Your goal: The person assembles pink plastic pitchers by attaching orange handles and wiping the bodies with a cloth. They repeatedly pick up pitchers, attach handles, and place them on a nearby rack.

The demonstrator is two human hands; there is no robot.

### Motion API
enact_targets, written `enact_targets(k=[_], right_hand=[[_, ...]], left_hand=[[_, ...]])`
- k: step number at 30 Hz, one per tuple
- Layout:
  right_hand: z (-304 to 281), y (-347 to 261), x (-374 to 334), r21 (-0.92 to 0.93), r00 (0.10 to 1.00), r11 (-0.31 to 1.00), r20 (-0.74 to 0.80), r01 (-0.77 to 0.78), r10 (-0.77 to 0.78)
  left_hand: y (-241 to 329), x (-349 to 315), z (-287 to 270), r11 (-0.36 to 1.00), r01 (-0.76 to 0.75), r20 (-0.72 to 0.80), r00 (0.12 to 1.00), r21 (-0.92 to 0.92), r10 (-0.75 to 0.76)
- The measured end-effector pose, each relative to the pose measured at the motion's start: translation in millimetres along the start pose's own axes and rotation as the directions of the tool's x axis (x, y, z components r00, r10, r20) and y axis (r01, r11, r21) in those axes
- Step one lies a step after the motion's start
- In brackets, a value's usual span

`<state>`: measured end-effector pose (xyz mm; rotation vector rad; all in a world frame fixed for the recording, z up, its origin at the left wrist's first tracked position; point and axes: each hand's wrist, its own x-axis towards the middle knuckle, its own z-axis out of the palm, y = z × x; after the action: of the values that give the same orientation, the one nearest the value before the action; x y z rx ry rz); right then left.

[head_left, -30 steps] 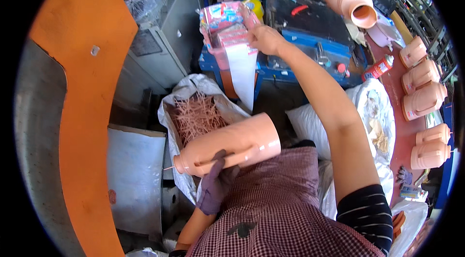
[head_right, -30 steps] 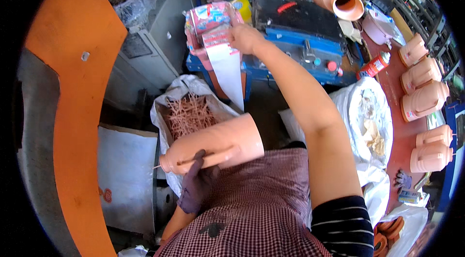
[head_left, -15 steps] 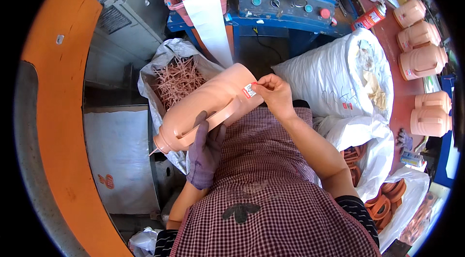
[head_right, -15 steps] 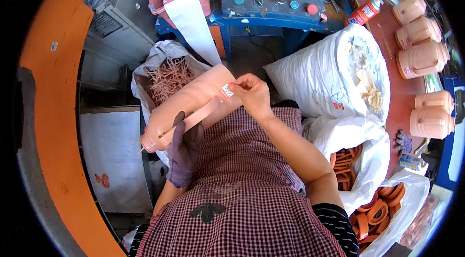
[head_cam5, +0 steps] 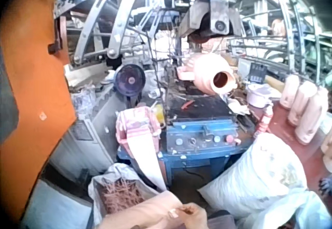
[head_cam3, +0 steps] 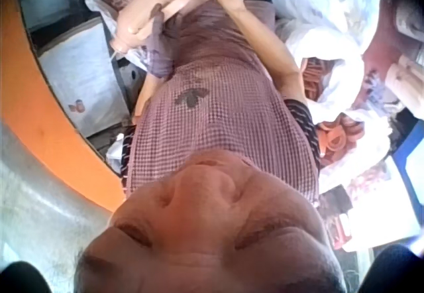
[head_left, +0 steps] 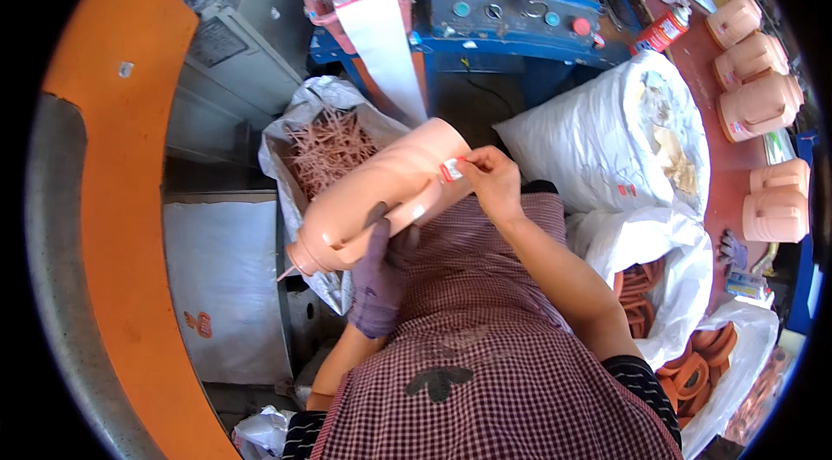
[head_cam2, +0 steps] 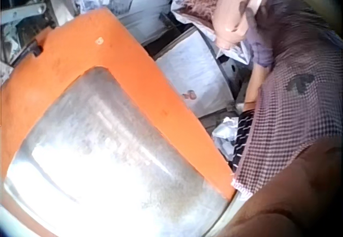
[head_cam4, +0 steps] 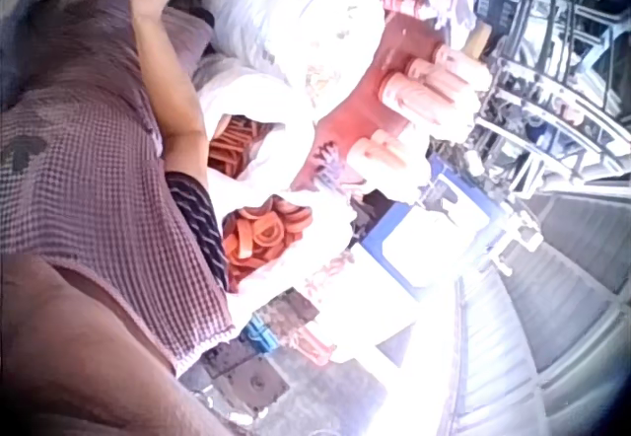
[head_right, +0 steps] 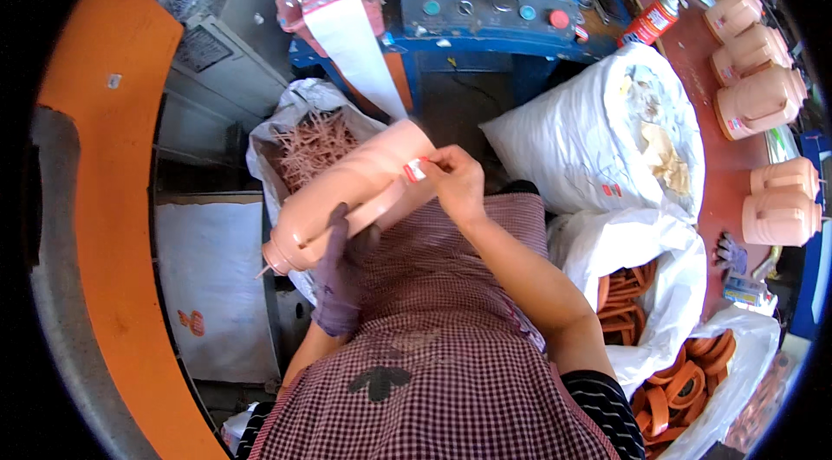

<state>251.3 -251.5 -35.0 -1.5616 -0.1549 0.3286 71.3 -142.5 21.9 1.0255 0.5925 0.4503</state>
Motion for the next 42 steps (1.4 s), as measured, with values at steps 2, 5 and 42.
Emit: enact_targets(k=[2,5,42], right_hand=[[0,3,0,-0.019,0.999,0.999,-0.019,0.045,-0.046],[-1,4,1,-0.098,0.998,0.993,-0.021,0.064,-0.067],[-95,-51,-96,-0.34,0.47,0.37,0.809,0.865,-0.354]], left_hand=[[8,3,1,0.911,0.218,-0.052,0.967,-0.349,-0.251],[14,0,10,0.911,0.265,-0.012,0.959,-0.316,-0.284],[133,121,-65,0.875,-0.022,0.281,0.943,-0.484,0.179]])
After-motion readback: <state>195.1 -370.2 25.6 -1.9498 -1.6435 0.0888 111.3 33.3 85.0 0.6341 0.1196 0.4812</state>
